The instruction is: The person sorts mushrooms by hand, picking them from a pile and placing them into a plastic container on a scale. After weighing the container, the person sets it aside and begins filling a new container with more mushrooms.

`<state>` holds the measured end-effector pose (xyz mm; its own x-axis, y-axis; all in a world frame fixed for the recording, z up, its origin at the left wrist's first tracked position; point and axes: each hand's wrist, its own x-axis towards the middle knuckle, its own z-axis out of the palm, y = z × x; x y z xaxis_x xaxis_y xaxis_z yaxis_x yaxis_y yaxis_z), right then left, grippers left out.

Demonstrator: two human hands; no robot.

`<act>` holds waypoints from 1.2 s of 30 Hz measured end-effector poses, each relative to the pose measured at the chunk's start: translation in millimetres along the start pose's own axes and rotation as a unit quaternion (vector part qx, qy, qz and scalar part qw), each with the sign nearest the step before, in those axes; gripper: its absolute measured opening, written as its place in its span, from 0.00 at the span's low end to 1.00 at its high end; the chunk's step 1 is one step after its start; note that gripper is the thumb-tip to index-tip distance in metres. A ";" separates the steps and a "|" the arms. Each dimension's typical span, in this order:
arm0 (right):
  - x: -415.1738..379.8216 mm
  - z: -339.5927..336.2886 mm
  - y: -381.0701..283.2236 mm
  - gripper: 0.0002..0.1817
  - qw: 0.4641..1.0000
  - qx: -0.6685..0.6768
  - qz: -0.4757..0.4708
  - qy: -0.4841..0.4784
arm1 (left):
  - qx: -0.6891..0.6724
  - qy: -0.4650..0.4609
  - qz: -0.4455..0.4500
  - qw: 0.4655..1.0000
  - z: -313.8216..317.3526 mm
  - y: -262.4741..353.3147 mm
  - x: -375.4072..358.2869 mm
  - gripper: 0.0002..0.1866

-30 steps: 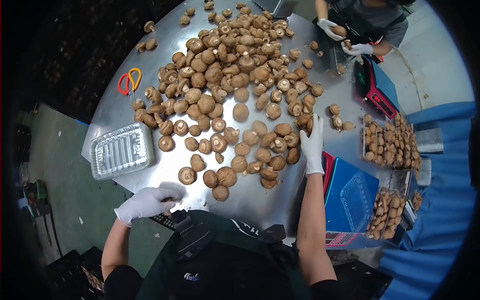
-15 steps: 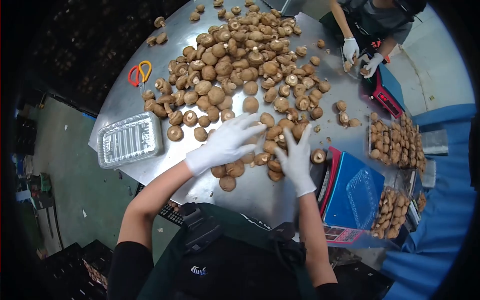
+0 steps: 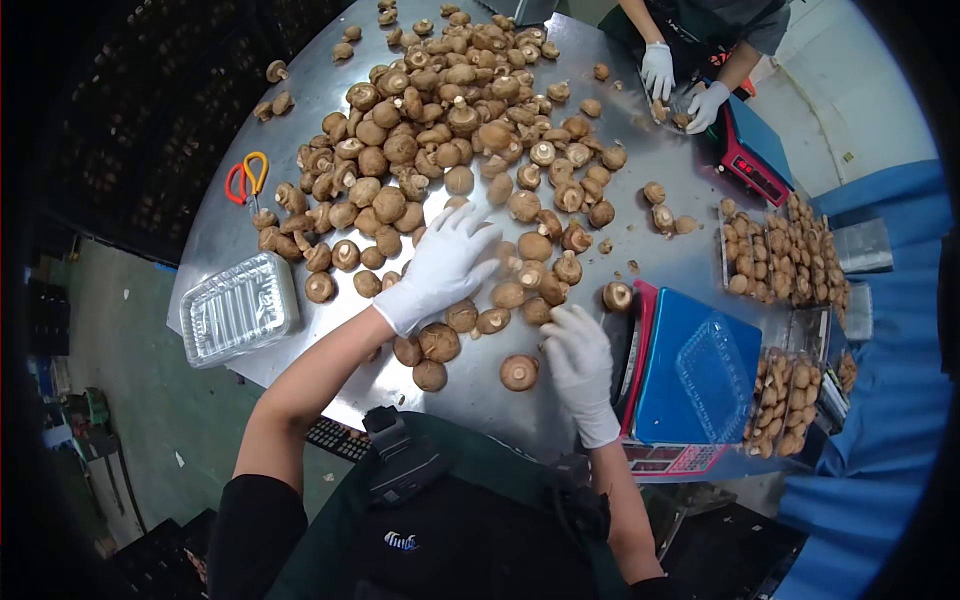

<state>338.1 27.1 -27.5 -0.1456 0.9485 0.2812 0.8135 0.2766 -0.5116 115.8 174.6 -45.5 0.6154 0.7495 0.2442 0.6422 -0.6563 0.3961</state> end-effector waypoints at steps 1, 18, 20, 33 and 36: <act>4.7 -3.6 0.8 0.15 0.998 0.029 0.004 0.062 | 0.000 -0.003 -0.002 1.000 4.6 3.4 5.3 0.29; 30.9 22.8 11.4 0.16 0.895 0.326 0.289 0.098 | -0.191 -0.013 0.089 0.977 13.4 41.8 11.5 0.34; 29.8 21.1 6.0 0.14 0.880 0.368 0.282 0.106 | -0.252 -0.061 0.039 0.965 5.9 53.5 9.2 0.34; 33.8 -0.1 -33.5 0.08 0.846 0.431 0.268 0.163 | -0.302 -0.025 -0.057 0.951 -46.3 53.9 -32.1 0.30; 28.3 0.0 -54.2 0.08 0.867 0.434 0.236 0.069 | -0.487 -0.028 -0.136 0.862 -68.2 54.9 -50.7 0.26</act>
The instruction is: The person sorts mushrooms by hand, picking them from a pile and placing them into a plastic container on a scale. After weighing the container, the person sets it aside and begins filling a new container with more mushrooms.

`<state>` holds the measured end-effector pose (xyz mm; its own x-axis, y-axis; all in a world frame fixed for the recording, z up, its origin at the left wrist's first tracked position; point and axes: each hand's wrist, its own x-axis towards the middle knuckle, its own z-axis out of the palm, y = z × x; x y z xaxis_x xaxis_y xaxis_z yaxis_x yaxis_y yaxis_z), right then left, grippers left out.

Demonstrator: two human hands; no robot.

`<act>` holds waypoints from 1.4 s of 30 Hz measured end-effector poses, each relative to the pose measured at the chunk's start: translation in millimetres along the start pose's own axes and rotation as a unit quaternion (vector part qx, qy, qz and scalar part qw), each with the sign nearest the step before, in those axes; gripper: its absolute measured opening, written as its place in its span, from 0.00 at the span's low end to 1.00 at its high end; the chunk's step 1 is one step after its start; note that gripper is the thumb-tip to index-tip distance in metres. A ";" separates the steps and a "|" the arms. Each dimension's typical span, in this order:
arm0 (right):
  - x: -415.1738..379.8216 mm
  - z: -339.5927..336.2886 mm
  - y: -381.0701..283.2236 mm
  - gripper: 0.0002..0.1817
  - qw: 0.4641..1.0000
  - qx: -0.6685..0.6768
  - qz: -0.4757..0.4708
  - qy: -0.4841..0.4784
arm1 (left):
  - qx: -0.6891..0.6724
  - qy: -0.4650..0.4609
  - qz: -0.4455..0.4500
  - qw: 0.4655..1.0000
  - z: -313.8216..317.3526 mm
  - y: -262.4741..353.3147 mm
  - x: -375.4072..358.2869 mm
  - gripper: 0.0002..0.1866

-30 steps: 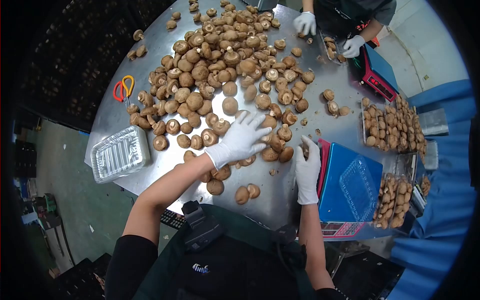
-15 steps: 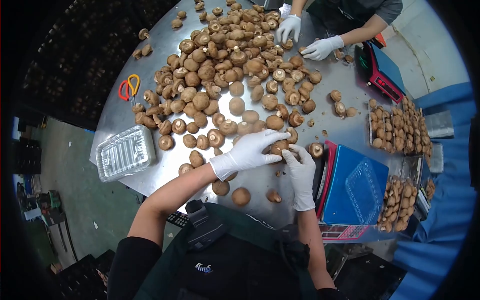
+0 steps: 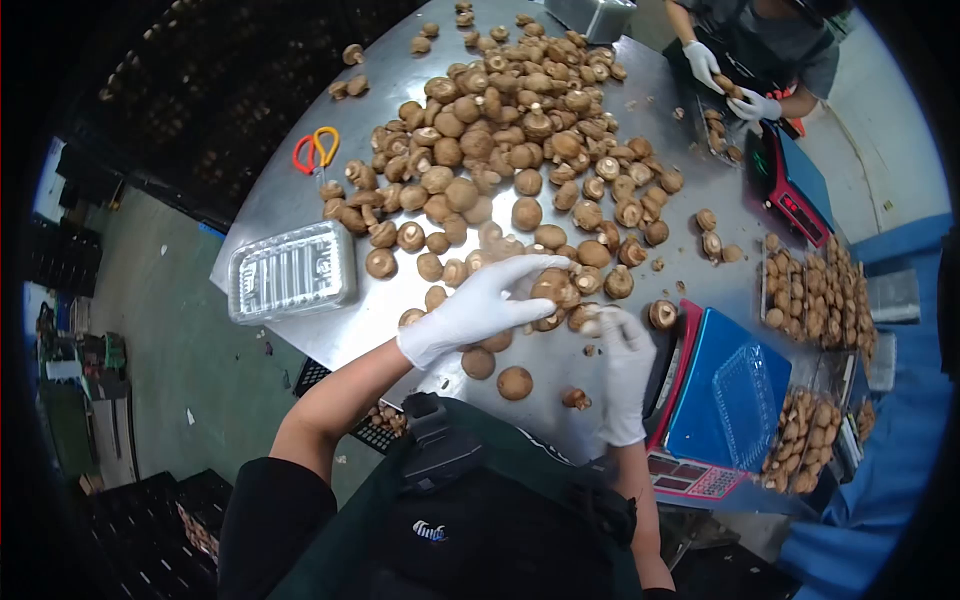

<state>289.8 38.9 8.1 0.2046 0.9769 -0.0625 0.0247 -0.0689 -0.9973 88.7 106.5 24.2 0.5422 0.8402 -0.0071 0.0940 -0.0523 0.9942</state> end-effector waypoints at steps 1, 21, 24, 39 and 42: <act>-10.3 15.2 -8.4 0.09 0.996 -0.041 -0.037 -0.065 | 0.000 0.005 0.000 1.000 -8.3 3.0 -12.3 0.26; 5.2 12.7 63.3 0.24 0.806 -0.545 -0.209 -0.097 | 0.487 0.020 0.110 0.866 -7.4 -66.5 -67.4 0.28; -11.4 5.9 67.4 0.22 0.850 -0.492 -0.183 -0.044 | 0.479 -0.050 0.060 0.874 13.9 -81.7 -67.2 0.31; -6.9 -21.3 54.0 0.33 0.837 -0.509 -0.196 0.042 | 0.491 0.074 0.167 0.852 14.9 -76.5 10.7 0.33; -7.6 -19.9 70.0 0.42 0.806 -0.569 -0.157 -0.043 | 0.529 0.049 0.160 0.832 30.3 -89.9 46.8 0.31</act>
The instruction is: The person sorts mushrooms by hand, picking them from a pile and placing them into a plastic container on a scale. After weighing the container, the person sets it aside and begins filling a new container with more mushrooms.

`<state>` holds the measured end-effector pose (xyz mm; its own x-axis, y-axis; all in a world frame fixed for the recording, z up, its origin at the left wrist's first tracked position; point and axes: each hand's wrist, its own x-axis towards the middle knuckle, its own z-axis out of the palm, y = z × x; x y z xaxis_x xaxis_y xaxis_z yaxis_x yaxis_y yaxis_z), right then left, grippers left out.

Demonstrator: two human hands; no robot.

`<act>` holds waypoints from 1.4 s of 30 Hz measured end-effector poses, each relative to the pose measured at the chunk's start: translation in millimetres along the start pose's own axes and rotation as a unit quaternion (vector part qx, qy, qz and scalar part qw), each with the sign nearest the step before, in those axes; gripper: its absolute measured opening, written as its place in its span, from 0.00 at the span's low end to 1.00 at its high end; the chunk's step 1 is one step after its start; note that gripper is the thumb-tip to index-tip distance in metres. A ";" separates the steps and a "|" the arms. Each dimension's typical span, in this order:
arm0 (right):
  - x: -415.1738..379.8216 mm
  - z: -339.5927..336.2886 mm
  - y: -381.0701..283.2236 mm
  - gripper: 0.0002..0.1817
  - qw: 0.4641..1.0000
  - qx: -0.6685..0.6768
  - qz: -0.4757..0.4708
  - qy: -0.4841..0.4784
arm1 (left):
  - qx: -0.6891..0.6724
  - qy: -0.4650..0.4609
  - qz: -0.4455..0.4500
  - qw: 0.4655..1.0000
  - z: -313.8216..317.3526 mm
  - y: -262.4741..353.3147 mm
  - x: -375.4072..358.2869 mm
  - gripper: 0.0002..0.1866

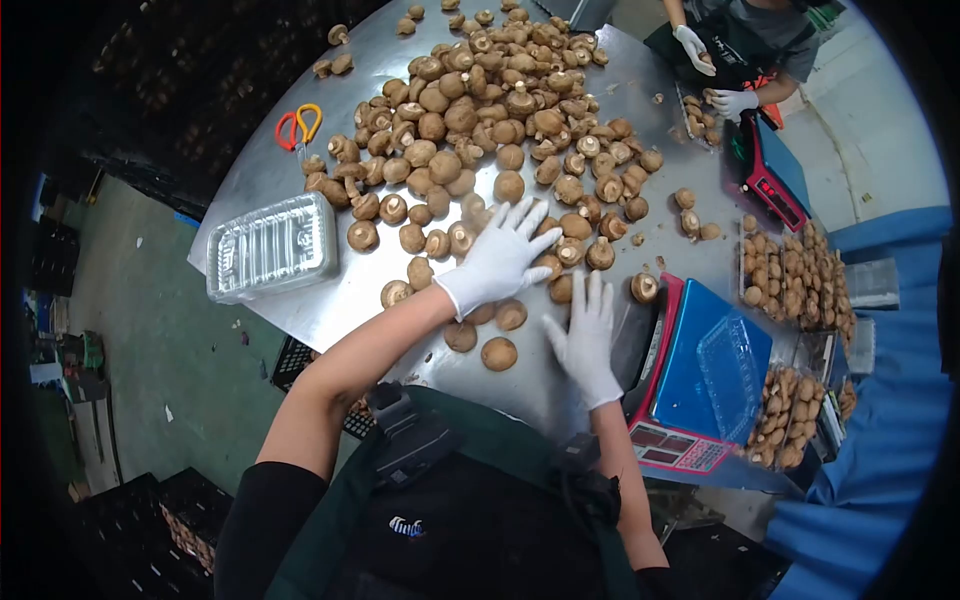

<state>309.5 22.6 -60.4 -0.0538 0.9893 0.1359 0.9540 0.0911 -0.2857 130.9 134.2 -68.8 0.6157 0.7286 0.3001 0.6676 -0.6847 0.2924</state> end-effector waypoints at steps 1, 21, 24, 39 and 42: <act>-3.0 -0.2 -4.9 0.44 0.999 -0.008 -0.012 -0.046 | 0.003 -0.055 -0.002 0.998 0.9 1.7 2.5 0.34; 113.9 0.2 19.7 0.19 0.997 0.039 -0.029 0.064 | -0.097 -0.109 0.061 0.987 -24.2 -31.3 14.3 0.32; 145.9 1.3 19.9 0.15 0.980 0.105 -0.054 0.157 | -0.159 0.049 -0.026 0.986 -57.7 -70.5 34.5 0.25; 419.5 46.2 -119.4 0.28 0.965 0.032 -0.226 -0.128 | -0.051 -0.049 -0.278 0.958 -71.2 -201.2 91.0 0.29; 386.4 41.1 -101.7 0.28 0.970 0.025 -0.213 -0.114 | 0.023 0.058 -0.204 0.977 -52.4 -170.9 77.0 0.30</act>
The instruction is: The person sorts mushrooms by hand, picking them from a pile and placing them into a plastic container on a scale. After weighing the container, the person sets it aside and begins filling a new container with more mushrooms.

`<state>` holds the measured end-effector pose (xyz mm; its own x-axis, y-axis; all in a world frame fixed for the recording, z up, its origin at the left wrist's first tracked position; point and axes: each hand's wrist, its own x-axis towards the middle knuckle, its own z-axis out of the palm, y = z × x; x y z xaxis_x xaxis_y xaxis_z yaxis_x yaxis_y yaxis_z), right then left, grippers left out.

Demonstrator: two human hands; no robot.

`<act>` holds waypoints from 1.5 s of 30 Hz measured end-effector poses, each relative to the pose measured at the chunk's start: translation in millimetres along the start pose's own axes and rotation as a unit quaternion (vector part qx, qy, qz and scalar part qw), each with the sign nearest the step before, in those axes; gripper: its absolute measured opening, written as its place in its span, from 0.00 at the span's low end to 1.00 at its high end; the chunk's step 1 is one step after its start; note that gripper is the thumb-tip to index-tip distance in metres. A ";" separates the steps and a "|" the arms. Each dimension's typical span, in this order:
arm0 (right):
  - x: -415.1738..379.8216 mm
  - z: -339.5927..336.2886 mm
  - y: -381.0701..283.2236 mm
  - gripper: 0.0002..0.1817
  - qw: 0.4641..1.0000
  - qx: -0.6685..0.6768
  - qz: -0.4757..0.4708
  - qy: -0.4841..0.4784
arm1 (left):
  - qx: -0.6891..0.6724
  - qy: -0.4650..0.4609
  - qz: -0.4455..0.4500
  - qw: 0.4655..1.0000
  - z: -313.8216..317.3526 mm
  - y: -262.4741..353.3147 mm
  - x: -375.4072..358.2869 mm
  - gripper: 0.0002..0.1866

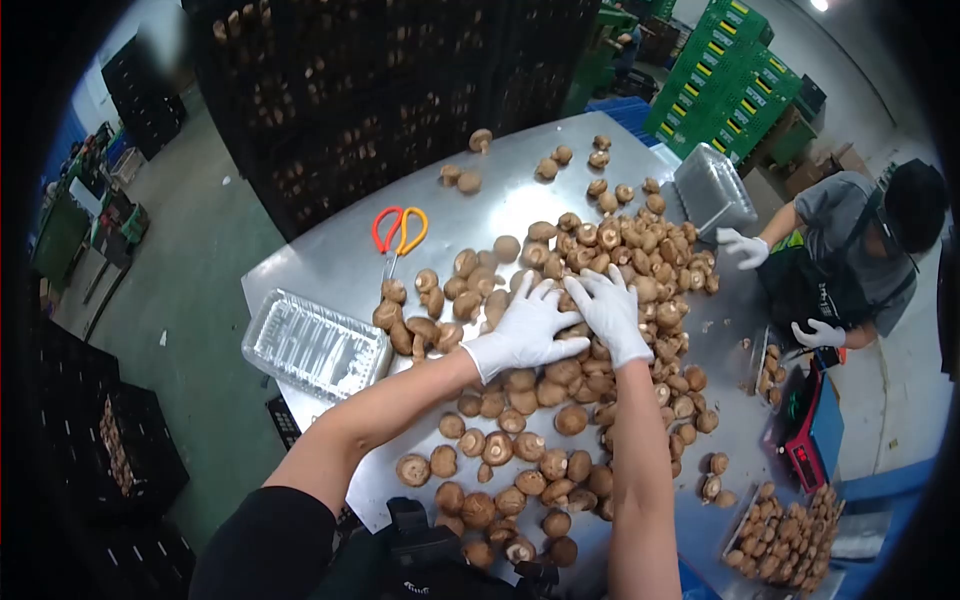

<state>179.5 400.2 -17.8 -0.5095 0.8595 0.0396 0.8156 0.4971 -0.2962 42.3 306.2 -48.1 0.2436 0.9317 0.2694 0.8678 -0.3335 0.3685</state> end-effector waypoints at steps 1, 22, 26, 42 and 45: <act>-17.5 -6.1 -1.5 0.27 1.000 0.002 -0.004 -0.001 | -0.002 0.004 0.004 1.000 -3.9 11.5 -8.2 0.31; -233.8 -31.7 -13.7 0.32 0.984 -0.029 0.176 0.001 | -0.104 -0.090 0.103 0.985 -51.0 38.0 -182.2 0.25; -223.8 -38.4 -31.9 0.30 0.979 -0.048 0.183 0.080 | -0.078 0.075 0.068 0.992 -58.5 29.1 -150.7 0.24; -204.3 15.3 -33.2 0.33 0.989 -0.133 0.053 -0.044 | 0.006 -0.106 -0.017 0.994 -45.1 9.9 -142.7 0.40; -193.0 15.9 -22.4 0.30 0.985 -0.151 0.081 0.003 | 0.075 -0.044 -0.036 0.996 -28.9 8.6 -124.4 0.39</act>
<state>255.2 221.3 -34.0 -0.3659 0.9304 0.0212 0.9306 0.3660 -0.0007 6.9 183.3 -52.7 0.2106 0.9635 0.1653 0.9376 -0.2469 0.2448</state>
